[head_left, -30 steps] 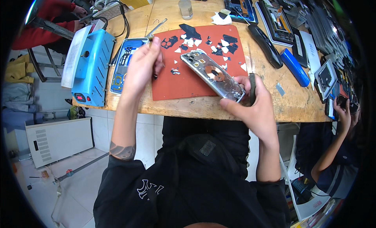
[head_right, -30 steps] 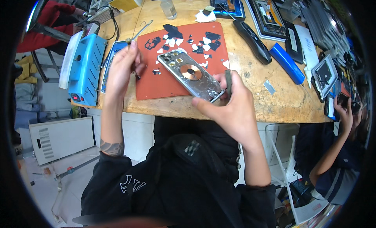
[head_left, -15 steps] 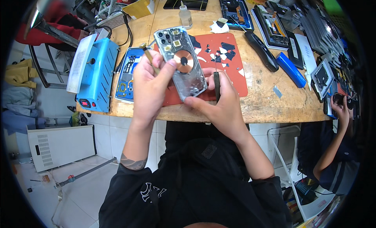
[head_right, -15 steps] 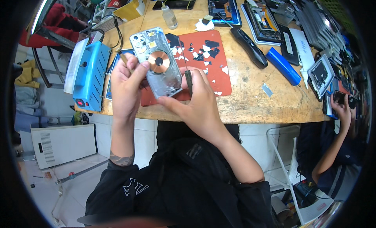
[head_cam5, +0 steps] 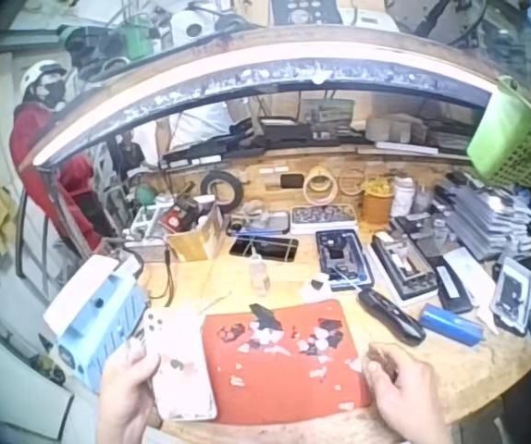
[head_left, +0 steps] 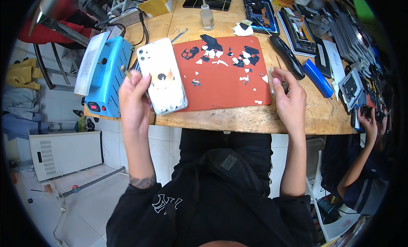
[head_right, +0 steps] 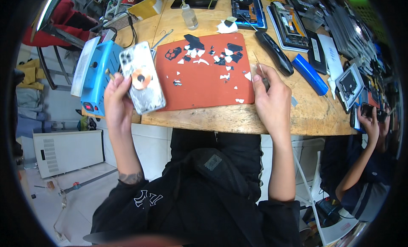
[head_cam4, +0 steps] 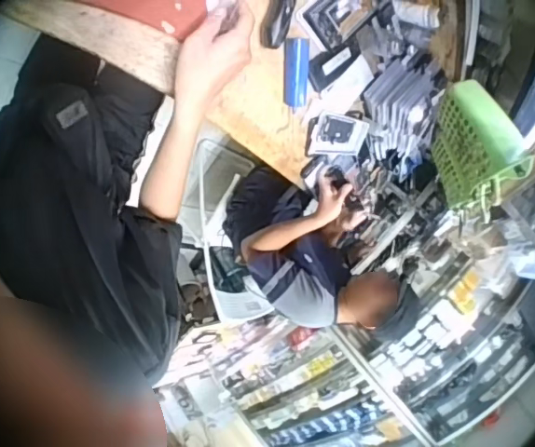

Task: The person uses a heat gun and a metal pry tool to remove adhesive residue from the back of a smartphone. They then use a small rotary tool to scrape the surface and a screwdriver to remove screws from the device.

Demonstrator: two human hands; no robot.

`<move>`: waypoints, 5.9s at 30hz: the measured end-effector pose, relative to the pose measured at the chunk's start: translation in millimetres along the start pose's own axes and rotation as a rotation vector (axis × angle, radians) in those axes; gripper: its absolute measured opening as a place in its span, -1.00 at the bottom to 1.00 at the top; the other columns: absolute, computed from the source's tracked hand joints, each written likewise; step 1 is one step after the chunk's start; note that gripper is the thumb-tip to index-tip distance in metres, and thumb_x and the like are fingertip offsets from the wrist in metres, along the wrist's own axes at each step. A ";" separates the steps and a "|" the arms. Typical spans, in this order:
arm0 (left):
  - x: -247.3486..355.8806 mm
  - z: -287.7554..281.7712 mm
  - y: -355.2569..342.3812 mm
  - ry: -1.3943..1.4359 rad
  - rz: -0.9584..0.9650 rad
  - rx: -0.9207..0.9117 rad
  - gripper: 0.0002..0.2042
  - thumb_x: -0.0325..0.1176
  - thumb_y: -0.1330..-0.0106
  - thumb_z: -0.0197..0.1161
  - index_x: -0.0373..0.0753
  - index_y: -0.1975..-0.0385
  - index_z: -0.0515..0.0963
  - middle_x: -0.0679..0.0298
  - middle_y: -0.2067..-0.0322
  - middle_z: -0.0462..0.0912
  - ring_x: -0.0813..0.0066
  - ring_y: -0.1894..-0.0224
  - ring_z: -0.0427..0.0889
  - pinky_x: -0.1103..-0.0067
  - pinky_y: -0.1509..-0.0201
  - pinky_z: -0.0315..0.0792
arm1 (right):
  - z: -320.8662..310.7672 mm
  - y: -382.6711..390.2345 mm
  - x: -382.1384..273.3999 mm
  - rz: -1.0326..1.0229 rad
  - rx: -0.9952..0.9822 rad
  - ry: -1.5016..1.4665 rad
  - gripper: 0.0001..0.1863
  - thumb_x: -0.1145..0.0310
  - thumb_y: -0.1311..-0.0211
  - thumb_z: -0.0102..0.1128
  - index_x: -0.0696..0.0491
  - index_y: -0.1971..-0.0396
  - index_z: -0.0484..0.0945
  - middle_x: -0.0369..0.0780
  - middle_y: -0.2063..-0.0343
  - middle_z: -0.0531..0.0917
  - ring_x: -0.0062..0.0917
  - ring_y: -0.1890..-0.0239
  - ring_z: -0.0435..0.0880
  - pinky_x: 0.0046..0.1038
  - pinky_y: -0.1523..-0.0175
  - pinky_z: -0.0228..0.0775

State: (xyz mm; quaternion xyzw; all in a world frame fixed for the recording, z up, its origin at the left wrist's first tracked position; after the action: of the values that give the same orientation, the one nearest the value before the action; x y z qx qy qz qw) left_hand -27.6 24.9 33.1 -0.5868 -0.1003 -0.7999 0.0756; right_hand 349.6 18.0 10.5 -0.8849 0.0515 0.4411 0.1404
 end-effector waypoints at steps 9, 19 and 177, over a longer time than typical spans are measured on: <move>-34.4 -40.3 59.5 0.285 -0.047 -0.006 -0.72 -0.58 -0.59 0.18 -0.04 0.33 0.31 0.35 0.17 0.60 0.63 0.01 0.58 0.52 -0.19 0.46 | 9.4 -27.9 6.7 0.409 -0.284 -0.569 -0.50 0.19 -0.47 0.41 0.30 -0.17 0.61 -0.30 0.34 0.75 -0.87 0.72 0.25 -0.68 0.64 -0.04; -43.3 -47.2 43.8 0.406 -0.121 -0.071 -0.75 -0.57 -0.62 0.14 -0.04 0.32 0.34 0.37 0.11 0.62 0.59 -0.07 0.60 0.45 -0.33 0.44 | 25.4 -13.0 1.1 0.423 -0.499 -0.405 -0.60 0.19 -0.61 0.19 0.09 -0.25 0.57 -0.38 0.53 0.67 -0.78 0.72 0.43 -0.65 0.65 0.14; -41.0 68.3 -40.5 -0.310 -0.132 -0.379 -0.65 -0.03 -0.61 0.28 -0.23 0.14 0.46 0.21 0.17 0.73 0.50 0.31 0.77 0.58 0.27 0.70 | 102.7 -27.4 -90.8 -0.120 -0.285 -0.091 -0.35 0.58 -0.38 0.12 0.27 -0.49 0.34 0.15 -0.15 0.70 -0.03 -0.16 0.74 -0.19 -0.28 0.57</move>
State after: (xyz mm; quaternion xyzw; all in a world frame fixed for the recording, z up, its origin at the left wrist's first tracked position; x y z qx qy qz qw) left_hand 38.1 81.3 11.0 -0.6981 0.0031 -0.7083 -0.1046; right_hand 221.8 71.4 29.6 -0.8764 -0.0710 0.4746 0.0416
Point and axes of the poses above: each hand's wrist, its own y-axis away from the middle knuckle, its own z-axis out of the palm, x = y × z, the point moved 5 cm from there along -y, towards the middle knuckle
